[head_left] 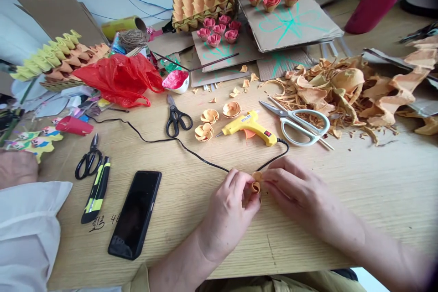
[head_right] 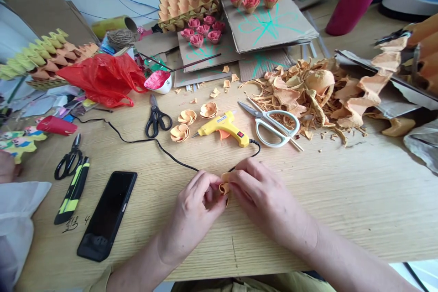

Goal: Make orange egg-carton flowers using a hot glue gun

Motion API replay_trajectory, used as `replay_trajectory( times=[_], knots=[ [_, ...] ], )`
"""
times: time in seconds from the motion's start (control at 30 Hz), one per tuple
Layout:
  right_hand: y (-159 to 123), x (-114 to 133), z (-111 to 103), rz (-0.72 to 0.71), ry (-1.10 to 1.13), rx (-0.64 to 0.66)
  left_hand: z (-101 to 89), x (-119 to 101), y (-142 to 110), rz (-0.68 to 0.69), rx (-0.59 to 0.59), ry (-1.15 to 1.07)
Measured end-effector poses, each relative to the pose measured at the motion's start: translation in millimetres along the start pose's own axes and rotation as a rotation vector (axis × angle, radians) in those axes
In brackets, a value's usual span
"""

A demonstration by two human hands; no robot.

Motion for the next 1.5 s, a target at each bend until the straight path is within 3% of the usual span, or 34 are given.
replay_trajectory(
  times=[0.17, 0.5, 0.9, 1.2, 1.5],
  knots=[
    [-6, 2, 4, -0.014, 0.054, 0.049, -3.5, 2, -1, -0.029, 0.059, -0.089],
    [-5, 1, 4, 0.014, 0.084, 0.077, -6.9, 0, 1, 0.096, 0.089, 0.013],
    [-7, 0, 4, 0.022, 0.103, 0.073, -8.5, 2, 5, 0.129, 0.157, 0.022],
    [-7, -1, 4, 0.024, 0.116, 0.079, -12.2, 8, 13, 0.140, 0.244, -0.106],
    [-8, -2, 5, -0.001, 0.107, 0.062, -15.0, 8, 4, 0.190, 0.126, -0.030]
  ],
)
Point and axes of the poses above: each hand's wrist, its own y-axis towards the middle knuckle, its own z-axis out of the palm, x = y × z, the point moved 3 cm from there along y, towards the middle knuckle
